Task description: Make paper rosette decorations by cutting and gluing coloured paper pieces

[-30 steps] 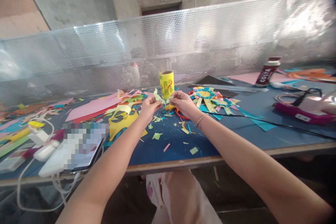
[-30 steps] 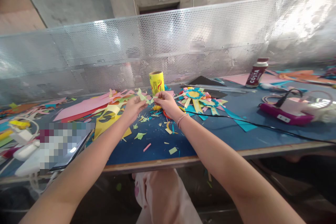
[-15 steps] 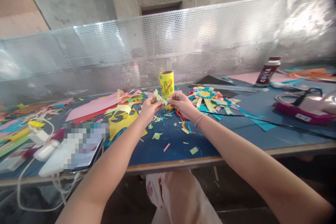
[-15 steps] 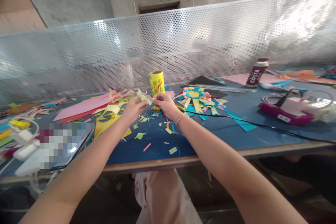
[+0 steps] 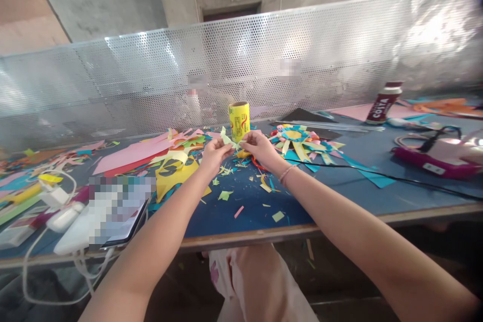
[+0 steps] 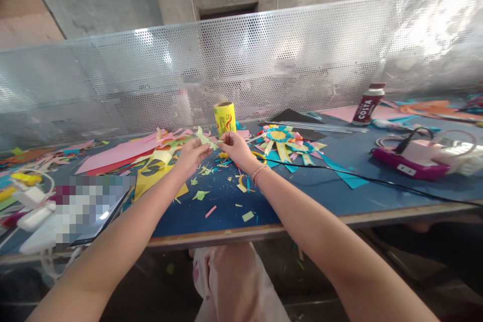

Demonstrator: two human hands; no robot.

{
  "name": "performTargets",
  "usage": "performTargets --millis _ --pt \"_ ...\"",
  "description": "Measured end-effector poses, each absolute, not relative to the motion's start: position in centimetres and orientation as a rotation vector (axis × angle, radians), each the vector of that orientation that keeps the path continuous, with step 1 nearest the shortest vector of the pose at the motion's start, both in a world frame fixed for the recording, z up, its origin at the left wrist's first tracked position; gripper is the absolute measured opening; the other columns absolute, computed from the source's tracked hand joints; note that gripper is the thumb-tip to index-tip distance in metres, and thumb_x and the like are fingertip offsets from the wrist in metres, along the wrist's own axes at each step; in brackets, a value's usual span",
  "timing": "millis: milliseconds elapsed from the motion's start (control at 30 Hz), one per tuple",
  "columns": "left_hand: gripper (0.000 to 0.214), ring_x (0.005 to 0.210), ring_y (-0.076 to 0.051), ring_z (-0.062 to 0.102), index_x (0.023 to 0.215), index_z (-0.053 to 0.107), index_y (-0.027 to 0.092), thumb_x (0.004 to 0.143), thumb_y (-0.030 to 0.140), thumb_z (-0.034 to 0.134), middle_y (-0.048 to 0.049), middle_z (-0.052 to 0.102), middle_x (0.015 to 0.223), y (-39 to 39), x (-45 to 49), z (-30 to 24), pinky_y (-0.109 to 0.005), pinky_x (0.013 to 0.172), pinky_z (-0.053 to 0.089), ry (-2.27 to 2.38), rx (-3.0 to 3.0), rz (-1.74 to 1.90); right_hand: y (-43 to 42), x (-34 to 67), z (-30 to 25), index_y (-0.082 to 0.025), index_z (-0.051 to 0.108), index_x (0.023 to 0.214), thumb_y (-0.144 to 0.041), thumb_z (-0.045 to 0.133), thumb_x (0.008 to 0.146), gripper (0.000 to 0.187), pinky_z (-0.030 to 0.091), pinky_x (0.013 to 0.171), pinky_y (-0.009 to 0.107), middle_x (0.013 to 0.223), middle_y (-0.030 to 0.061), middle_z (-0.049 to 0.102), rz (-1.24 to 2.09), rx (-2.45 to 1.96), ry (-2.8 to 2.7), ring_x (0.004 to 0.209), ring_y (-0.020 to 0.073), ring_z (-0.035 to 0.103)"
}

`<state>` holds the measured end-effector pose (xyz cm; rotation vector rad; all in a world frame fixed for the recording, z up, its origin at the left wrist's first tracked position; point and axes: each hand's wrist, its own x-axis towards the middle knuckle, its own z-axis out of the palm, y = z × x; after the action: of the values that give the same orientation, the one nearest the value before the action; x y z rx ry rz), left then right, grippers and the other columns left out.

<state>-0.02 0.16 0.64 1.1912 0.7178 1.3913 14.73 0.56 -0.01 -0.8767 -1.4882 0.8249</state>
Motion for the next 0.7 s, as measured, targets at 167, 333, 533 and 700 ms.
performTargets --millis 167,333,533,700 --pt "0.025 0.063 -0.010 0.058 0.070 0.050 0.014 0.058 0.018 0.072 0.0012 0.057 0.067 0.2 -0.1 0.6 -0.031 0.074 0.048 0.707 1.188 1.395 0.7 14.8 0.0 -0.017 0.046 0.074 -0.027 0.061 0.066 0.020 0.037 0.055 0.021 0.063 -0.0051 0.044 0.838 -0.852 -1.479 0.056 0.0063 0.042" --pt "0.026 0.064 -0.010 0.058 0.073 0.053 0.014 0.057 0.019 0.073 0.0003 0.059 0.070 0.3 -0.1 0.6 -0.030 0.073 0.048 0.701 1.194 1.392 0.4 14.7 0.1 -0.017 0.046 0.074 -0.028 0.061 0.066 0.020 0.038 0.056 0.023 0.062 -0.0052 0.043 0.785 -0.883 -1.491 0.057 0.0068 0.043" --pt "0.026 0.063 -0.010 0.057 0.069 0.050 0.014 0.057 0.020 0.073 0.0006 0.058 0.069 0.2 -0.1 0.6 -0.030 0.074 0.047 0.697 1.177 1.412 0.1 14.4 0.2 -0.020 0.042 0.081 -0.028 0.067 0.061 0.033 0.041 0.057 0.022 0.069 -0.0052 0.047 1.011 -0.808 -1.328 0.061 0.0070 0.048" --pt "0.026 0.069 -0.011 0.058 0.069 0.051 0.014 0.057 0.022 0.073 -0.0009 0.059 0.071 0.1 0.1 0.6 -0.030 0.075 0.047 0.655 1.207 1.392 -0.5 13.9 0.4 -0.020 0.044 0.086 -0.022 0.072 0.053 0.043 0.041 0.055 0.022 0.070 -0.0050 0.048 1.282 -0.746 -1.259 0.060 0.0070 0.048"
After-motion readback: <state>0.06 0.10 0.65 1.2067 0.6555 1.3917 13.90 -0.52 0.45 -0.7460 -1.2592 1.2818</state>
